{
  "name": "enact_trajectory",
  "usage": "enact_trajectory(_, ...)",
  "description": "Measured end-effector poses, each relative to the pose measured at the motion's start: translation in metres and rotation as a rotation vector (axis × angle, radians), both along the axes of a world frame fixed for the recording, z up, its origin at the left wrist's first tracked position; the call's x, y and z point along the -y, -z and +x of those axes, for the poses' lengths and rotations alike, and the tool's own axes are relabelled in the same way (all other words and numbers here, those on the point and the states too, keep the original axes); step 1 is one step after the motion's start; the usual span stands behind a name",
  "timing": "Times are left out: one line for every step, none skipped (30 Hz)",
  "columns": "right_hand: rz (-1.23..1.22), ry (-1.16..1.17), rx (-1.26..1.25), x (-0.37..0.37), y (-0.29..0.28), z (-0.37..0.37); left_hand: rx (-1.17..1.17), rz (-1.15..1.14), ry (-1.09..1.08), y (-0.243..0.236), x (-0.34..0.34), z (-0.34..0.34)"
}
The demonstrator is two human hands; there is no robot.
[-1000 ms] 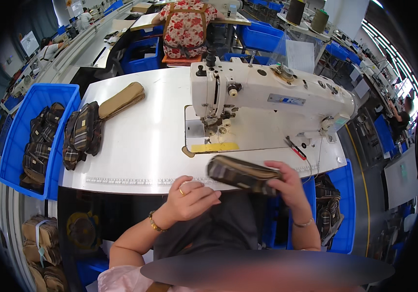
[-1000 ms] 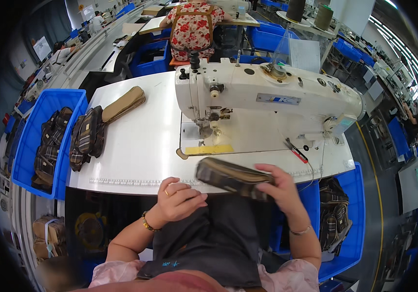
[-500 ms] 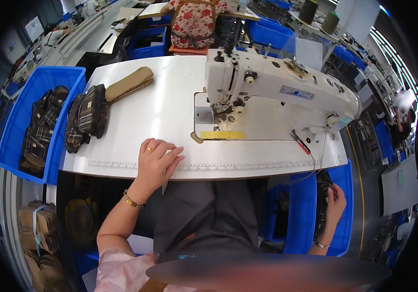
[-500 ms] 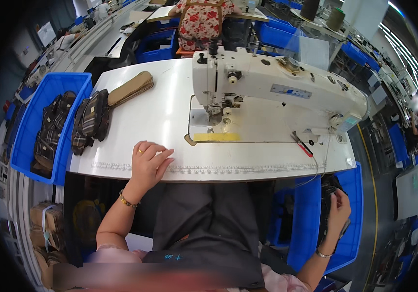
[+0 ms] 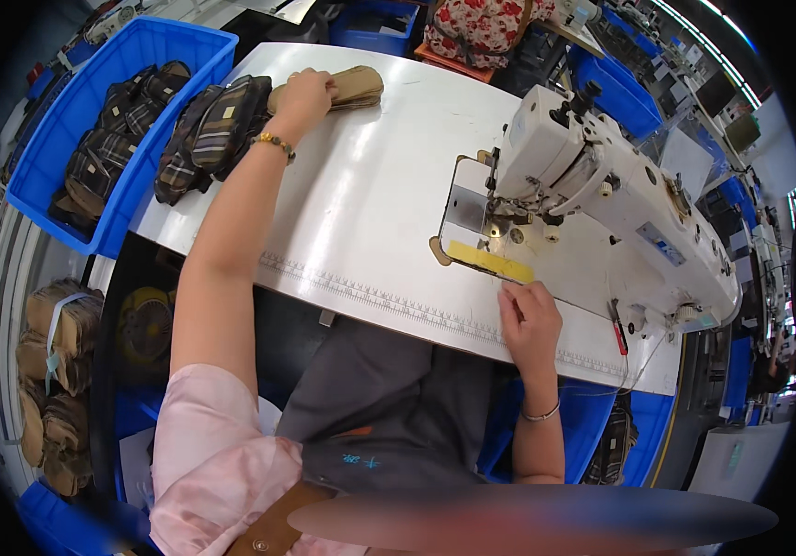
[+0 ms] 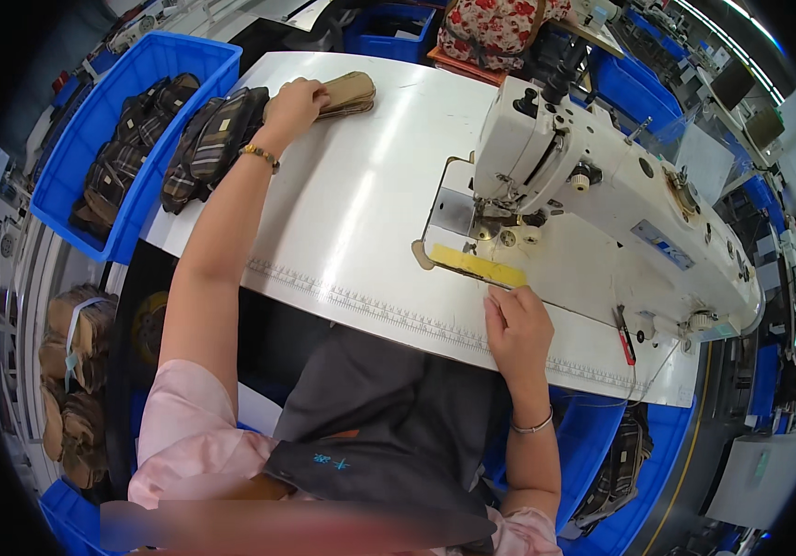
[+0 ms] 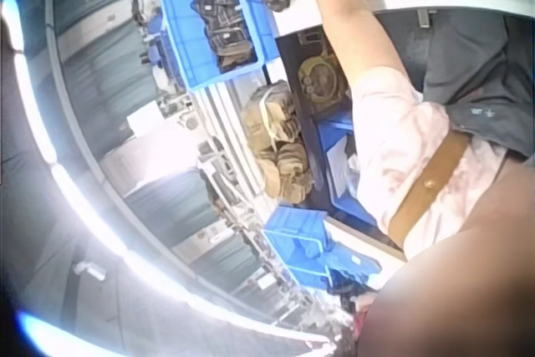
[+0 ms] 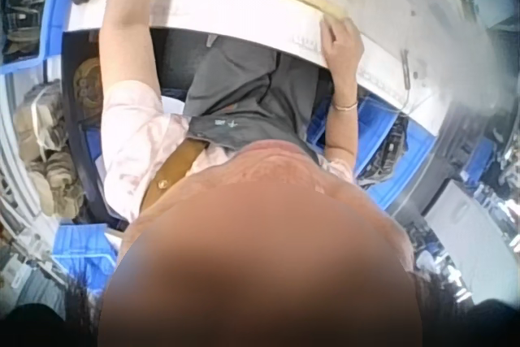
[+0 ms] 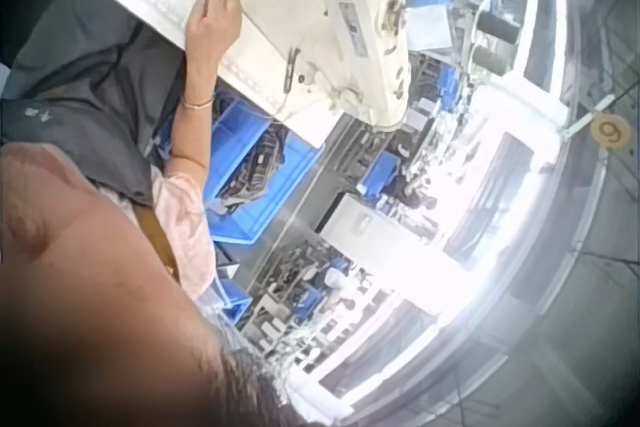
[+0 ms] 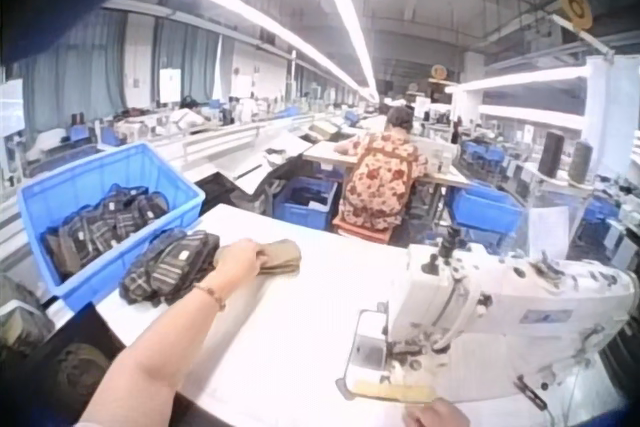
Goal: The recorder uses an industrial sewing machine to assemble camouflage-patterned fabric pieces into a pouch.
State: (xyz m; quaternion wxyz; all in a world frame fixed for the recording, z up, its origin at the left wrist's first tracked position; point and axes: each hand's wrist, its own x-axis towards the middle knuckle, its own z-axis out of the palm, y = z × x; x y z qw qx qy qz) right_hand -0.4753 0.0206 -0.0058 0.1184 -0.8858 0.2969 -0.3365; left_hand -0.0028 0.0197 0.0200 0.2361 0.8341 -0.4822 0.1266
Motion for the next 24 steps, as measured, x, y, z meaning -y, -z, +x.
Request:
enact_trajectory(0.002,0.001,-0.003,0.001,0.0,-0.001,-0.011,0.005,-0.027,0.003,0.004,0.004)
enact_trajectory(0.032,0.035,-0.014,0.001,0.0,-0.003,-0.013,0.007,-0.026,0.005,0.009,0.007)
enact_trajectory(0.062,0.068,-0.024,0.002,0.0,-0.003,-0.049,0.051,-0.028,0.007,0.012,0.011)
enact_trajectory(0.067,0.068,-0.023,0.002,-0.001,-0.003,-0.082,0.098,-0.03,0.008,0.014,0.013)
enact_trajectory(0.023,0.067,-0.039,0.002,-0.001,-0.002,-0.08,0.103,-0.031,0.01,0.015,0.015)
enact_trajectory(-0.021,0.064,-0.055,0.001,-0.001,-0.001,-0.031,0.086,-0.021,0.012,0.016,0.015)
enact_trajectory(-0.019,0.062,-0.053,0.002,-0.001,-0.002,0.017,0.066,-0.01,0.014,0.017,0.014)
enact_trajectory(-0.014,0.067,-0.05,0.002,-0.001,-0.003,0.019,0.067,-0.013,0.016,0.016,0.013)
enact_trajectory(-0.009,0.07,-0.047,0.002,-0.001,-0.003,0.031,0.009,0.011,0.019,0.014,0.012)
enact_trajectory(-0.009,0.067,-0.044,0.002,0.0,-0.003,0.045,-0.049,0.037,0.018,0.013,0.011)
enact_trajectory(-0.01,0.069,-0.043,0.001,0.0,-0.003,0.047,-0.05,0.033,0.015,0.012,0.01)
enact_trajectory(-0.013,0.071,-0.042,0.001,0.0,-0.003,0.024,0.048,0.035,0.012,0.011,0.009)
enact_trajectory(-0.015,0.068,-0.039,0.001,-0.001,-0.003,0.001,0.145,0.037,0.009,0.01,0.009)
enact_trajectory(-0.036,0.064,-0.042,0.001,-0.001,-0.003,0.004,0.141,0.033,0.01,0.01,0.009)
enact_trajectory(-0.057,0.061,-0.044,0.001,-0.001,-0.003,0.042,0.112,0.029,0.013,0.01,0.009)
enact_trajectory(-0.06,0.059,-0.037,0.001,0.0,-0.002,0.083,0.083,0.026,0.013,0.01,0.008)
enact_trajectory(-0.057,0.054,-0.033,0.0,0.0,0.0,0.084,0.022,0.033,0.013,0.006,0.006)
enact_trajectory(-0.053,0.047,-0.027,0.0,0.001,0.001,0.092,0.02,0.027,0.013,0.002,0.006)
enact_trajectory(-0.053,0.051,-0.026,0.002,0.002,0.0,0.076,-0.018,0.076,0.01,0.001,-0.007)
enact_trajectory(-0.092,0.052,-0.045,0.003,0.003,0.0,0.062,-0.055,0.12,0.005,-0.004,-0.02)
enact_trajectory(-0.128,0.053,-0.064,0.002,0.004,0.0,0.039,-0.069,0.178,0.002,-0.011,-0.04)
enact_trajectory(-0.123,0.051,-0.062,0.001,0.005,-0.001,-0.017,-0.024,0.281,-0.003,-0.02,-0.062)
enact_trajectory(-0.154,0.041,-0.066,0.0,0.005,0.0,-0.071,0.024,0.369,-0.006,-0.035,-0.084)
enact_trajectory(-0.19,0.034,-0.073,-0.002,0.002,0.0,-0.113,0.117,0.482,-0.007,-0.048,-0.106)
